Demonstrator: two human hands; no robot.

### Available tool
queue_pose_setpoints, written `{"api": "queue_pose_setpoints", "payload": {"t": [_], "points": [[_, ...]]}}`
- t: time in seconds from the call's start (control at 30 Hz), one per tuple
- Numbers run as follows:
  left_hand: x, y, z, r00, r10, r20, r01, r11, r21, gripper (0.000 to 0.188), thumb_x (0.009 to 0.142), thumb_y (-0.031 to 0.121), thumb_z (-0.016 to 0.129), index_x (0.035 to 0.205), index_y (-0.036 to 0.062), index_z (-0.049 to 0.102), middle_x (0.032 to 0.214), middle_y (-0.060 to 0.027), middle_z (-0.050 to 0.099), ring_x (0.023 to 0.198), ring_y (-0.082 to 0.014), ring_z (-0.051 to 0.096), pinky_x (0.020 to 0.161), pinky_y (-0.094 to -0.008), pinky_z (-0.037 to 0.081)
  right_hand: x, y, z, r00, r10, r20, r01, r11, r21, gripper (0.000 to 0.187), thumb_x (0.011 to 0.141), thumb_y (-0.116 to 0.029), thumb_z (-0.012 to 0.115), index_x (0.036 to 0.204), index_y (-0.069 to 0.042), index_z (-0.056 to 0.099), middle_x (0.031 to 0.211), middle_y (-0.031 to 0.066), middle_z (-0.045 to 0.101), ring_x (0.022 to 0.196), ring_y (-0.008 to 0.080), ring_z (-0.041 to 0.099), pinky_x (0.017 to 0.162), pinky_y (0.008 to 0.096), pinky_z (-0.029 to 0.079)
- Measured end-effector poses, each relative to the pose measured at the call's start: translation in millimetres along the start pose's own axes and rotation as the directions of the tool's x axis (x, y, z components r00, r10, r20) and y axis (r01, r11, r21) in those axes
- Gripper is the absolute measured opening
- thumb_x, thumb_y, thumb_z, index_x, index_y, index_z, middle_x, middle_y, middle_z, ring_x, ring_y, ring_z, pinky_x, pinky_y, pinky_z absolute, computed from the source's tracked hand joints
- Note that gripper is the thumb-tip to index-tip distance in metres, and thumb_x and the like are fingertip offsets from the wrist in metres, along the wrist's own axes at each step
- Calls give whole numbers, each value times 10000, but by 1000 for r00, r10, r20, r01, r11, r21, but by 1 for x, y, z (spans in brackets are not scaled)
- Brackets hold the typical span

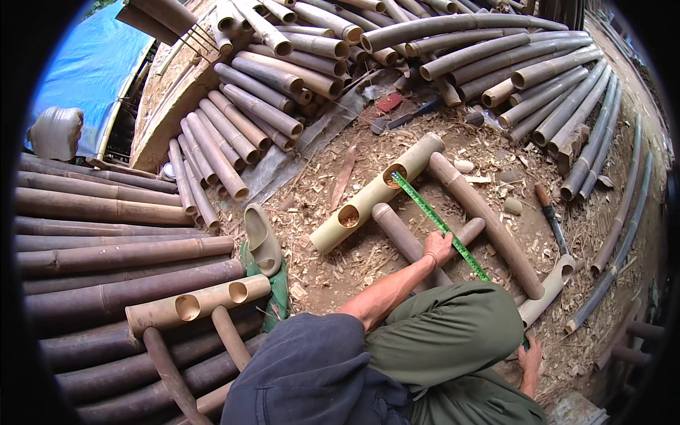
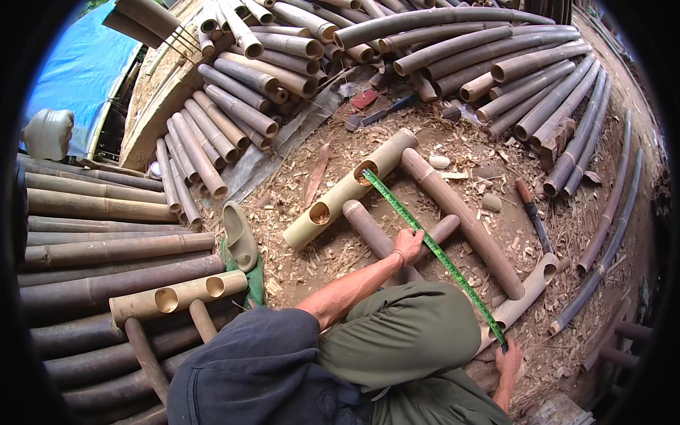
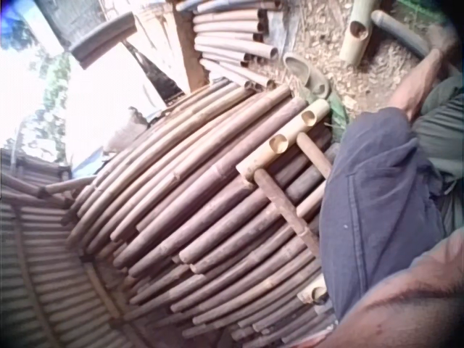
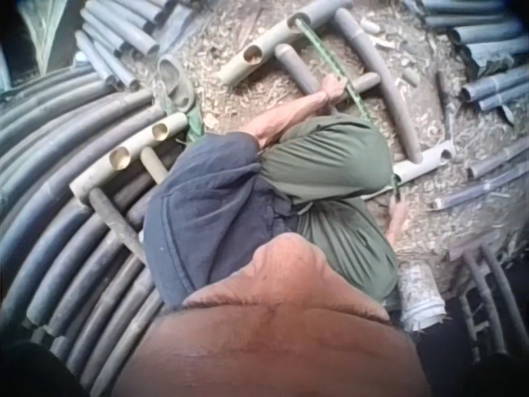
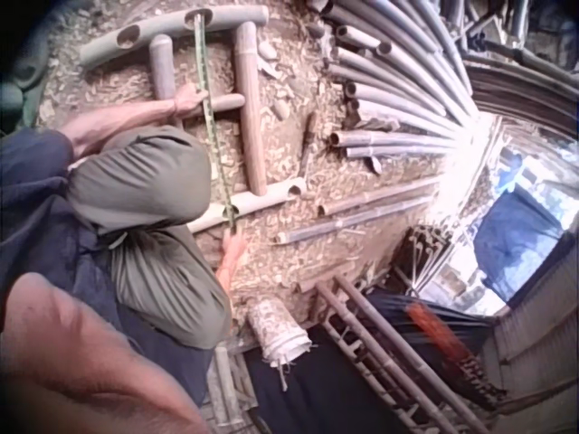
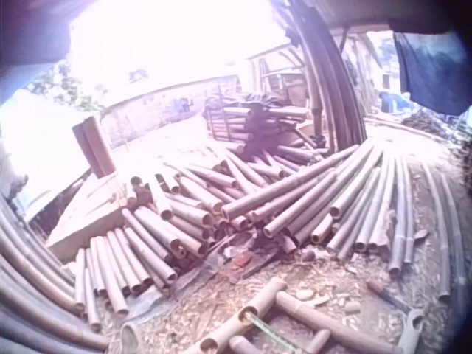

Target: The person is assembling a bamboo structure, likely a chair or stool, by fitting bamboo poles into pre-drilled holes. They use a tape measure to check dimensions and a chisel to smooth the edges of the bamboo joints. The person works on the ground, surrounded by stacks of bamboo poles.

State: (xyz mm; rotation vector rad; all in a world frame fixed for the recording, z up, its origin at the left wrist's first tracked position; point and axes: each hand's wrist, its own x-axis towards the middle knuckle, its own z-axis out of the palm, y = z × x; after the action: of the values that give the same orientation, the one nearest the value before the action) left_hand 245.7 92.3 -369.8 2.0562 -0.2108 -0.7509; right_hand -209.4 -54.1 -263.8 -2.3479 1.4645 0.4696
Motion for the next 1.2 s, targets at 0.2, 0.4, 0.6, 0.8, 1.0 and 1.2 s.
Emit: {"api": "queue_pose_setpoints", "payload": {"t": [0.2,0.4,0.6,0.8,1.0,1.2], "points": [[1,-3,-3,997,-52,56,52,999,-8,482,882,390,541,885,-75,669,910,-341,645,919,-465,645,837,-502,503,-2,0,8,1000,2,7,-2,1000,17,461,774,-217,615,1221,-105,586,1150,239,559,1066,445,527,923,500,443],[0,-7,-12,999,-43,0,43,997,-56,471,878,394,530,857,-57,666,870,-319,650,874,-449,653,800,-490,499,-4,-5,17,1000,-22,-14,22,1000,12,465,773,-217,611,1223,-100,588,1163,239,553,1074,445,526,928,504,441],[8,4,-12,999,0,46,-3,998,63,490,860,400,546,837,-73,676,853,-331,649,868,-450,664,813,-481,500,-11,-19,7,998,45,-51,-45,999,6,425,767,-237,595,1172,-113,622,1071,216,582,1028,430,555,895,492,451],[64,-64,-32,989,105,103,-118,985,127,448,930,371,580,871,-65,662,715,-172,641,644,-209,571,645,-376,453,9,-25,1,995,5,-98,0,998,57,448,774,-281,609,1198,-139,634,1118,189,575,1031,407,566,904,483,473],[45,-44,-16,964,110,241,-142,982,121,477,952,400,520,773,-34,607,670,-86,563,633,-198,508,612,-374,415,-19,-5,3,992,119,-50,-113,987,110,488,767,-285,625,1239,-158,618,1187,162,572,1114,379,524,954,481,454],[14,-5,-31,962,68,266,-102,988,117,476,942,414,541,799,-29,641,692,-101,578,641,-193,517,637,-367,425,-21,-5,16,991,118,-61,-111,988,112,487,783,-290,665,1251,-170,606,1233,145,554,1154,360,511,966,488,445]]}}
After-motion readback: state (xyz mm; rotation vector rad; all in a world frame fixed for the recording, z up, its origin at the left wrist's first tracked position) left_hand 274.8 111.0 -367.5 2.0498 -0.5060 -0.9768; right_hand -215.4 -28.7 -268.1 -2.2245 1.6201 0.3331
